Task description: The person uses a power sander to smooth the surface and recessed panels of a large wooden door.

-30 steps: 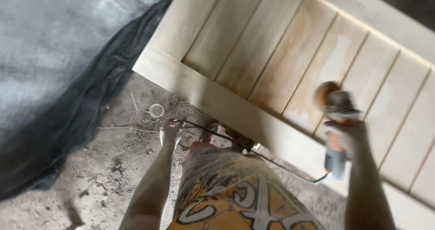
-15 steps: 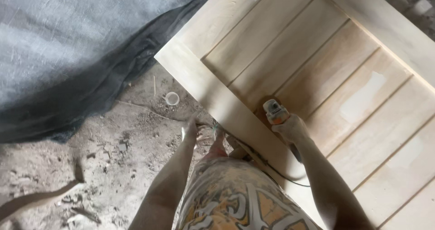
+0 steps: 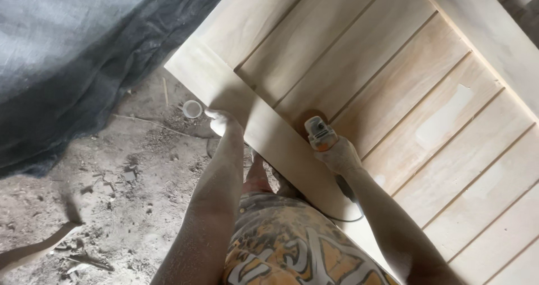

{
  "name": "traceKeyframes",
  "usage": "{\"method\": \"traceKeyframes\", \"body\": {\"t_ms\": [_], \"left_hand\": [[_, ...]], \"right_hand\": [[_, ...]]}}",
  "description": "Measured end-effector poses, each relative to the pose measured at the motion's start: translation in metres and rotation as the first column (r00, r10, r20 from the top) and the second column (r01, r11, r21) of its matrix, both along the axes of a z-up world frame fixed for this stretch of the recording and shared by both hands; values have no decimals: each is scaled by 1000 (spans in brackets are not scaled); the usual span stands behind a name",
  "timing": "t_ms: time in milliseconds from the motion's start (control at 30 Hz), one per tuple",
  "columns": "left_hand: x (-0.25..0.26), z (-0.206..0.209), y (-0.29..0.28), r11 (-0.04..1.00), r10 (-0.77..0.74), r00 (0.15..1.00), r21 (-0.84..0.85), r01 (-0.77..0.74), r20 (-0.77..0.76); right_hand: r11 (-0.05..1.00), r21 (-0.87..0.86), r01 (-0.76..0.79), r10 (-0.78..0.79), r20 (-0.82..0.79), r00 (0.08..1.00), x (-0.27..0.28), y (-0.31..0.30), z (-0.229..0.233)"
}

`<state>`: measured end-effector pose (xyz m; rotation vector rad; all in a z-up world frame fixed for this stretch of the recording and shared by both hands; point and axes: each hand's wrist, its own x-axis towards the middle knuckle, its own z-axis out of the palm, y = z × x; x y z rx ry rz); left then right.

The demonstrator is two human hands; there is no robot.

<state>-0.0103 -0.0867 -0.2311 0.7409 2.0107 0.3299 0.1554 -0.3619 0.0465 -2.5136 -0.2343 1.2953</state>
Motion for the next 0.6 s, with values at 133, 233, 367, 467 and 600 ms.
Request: {"method": "traceKeyframes", "body": {"t_ms": [133,233,367,467,600], "left_hand": [[6,21,-10,976,219,974,25,-218,-62],[15,60,-11,991,117,976,86,-103,-181],[20,89,-10,992,110,982,78,-99,-155],[23,101,-11,990,124,977,92,-109,-174],[25,114,-10,997,76,980,15,-75,-183]], "right_hand": [[999,30,-36,35,33,999,2,25,-10],[996,-32,-87,87,24,996,3,43,-14],[986,-105,-131,131,-5,991,8,75,-12],[972,-107,-210,213,23,977,9,92,-10],[963,-135,-232,238,26,971,15,109,-12]]}}
